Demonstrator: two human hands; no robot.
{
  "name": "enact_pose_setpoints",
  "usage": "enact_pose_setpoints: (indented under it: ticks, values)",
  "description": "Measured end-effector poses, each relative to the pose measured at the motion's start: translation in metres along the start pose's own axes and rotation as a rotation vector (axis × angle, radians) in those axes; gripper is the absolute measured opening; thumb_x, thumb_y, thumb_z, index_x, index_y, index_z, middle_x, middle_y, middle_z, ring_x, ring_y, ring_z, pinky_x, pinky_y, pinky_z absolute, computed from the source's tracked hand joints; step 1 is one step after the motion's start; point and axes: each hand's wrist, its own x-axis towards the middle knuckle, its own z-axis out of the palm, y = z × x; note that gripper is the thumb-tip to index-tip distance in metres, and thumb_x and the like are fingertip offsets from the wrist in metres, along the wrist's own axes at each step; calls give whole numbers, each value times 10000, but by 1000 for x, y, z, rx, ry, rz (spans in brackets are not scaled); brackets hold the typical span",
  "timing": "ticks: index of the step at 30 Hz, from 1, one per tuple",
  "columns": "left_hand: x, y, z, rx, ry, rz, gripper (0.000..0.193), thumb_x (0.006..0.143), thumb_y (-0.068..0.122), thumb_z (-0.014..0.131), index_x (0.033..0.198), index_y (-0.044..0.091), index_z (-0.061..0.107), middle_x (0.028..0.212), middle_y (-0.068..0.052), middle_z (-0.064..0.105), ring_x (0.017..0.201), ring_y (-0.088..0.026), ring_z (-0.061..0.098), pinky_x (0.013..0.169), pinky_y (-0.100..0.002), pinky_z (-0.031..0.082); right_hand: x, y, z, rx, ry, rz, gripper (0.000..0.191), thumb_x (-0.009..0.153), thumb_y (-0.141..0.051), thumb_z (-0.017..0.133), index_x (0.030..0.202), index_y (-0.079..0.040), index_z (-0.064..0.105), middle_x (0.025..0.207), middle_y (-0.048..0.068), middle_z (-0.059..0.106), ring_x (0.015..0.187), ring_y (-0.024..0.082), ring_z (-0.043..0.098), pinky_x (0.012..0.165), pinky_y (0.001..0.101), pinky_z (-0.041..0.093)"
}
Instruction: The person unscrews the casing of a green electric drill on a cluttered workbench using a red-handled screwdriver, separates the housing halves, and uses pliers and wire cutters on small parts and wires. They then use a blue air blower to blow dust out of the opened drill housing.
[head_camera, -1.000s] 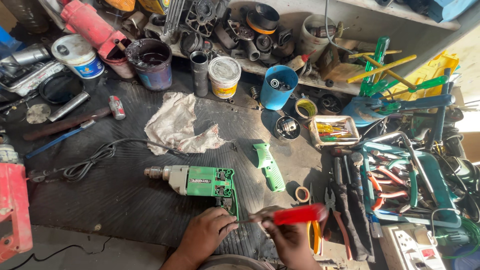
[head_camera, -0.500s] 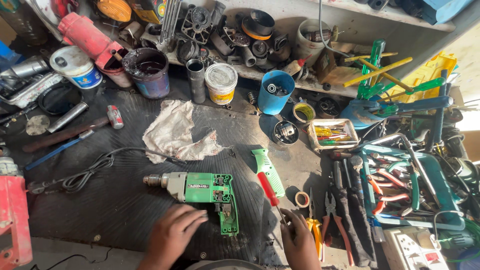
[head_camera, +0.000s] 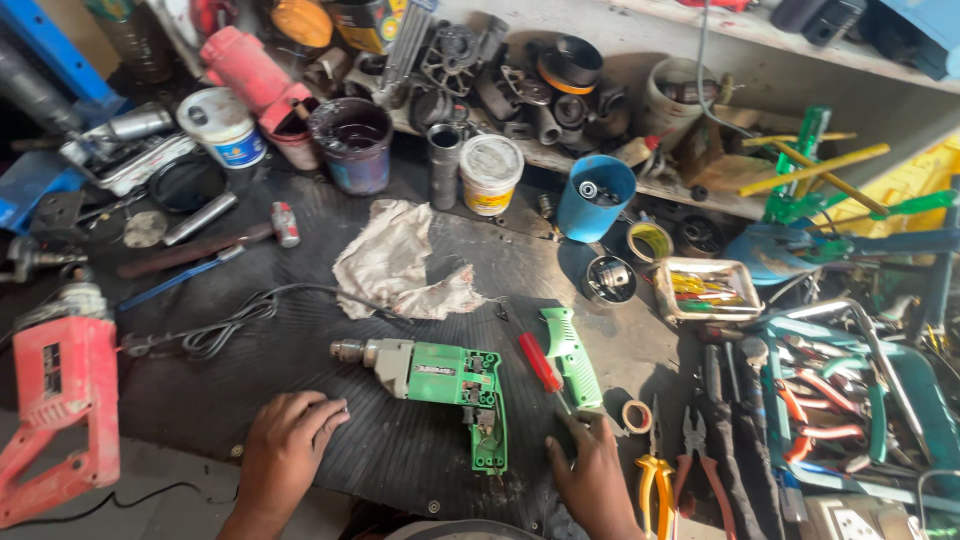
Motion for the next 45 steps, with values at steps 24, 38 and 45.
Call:
enact_pose_setpoints:
  ticks: [24, 38, 45]
  values:
    - [117, -134, -40, 303, -13, -155, 381, 879, 245, 753, 1233, 132, 666, 1228, -44, 693, 1188, -273, 634, 1010, -480, 463, 28, -112, 25, -189, 254, -26, 372, 800, -221, 784, 1137, -86, 704, 1225, 131, 641, 1186, 342, 603, 999, 446, 481]
    - [125, -212, -102, 478, -243, -161, 380, 827, 316, 773, 1178, 196, 691, 1049, -24, 698, 1046, -245, 700, 1116, -489, 484, -16, -200, 71, 67, 294, -90, 330, 772, -93, 784, 1093, -70, 713, 1148, 118, 691, 1113, 291, 684, 945, 393, 532]
    - [97, -166, -154, -97, -46, -68, 324, 922, 260, 670, 1198, 91, 677, 1102, -119, 707, 949, -342, 710, 782, -409, 542, -37, -230, 100, 410, -5, 8, 257, 855, -72, 797, 1107, -35, 759, 1088, 106, 748, 956, 186, 739, 859, 347, 597]
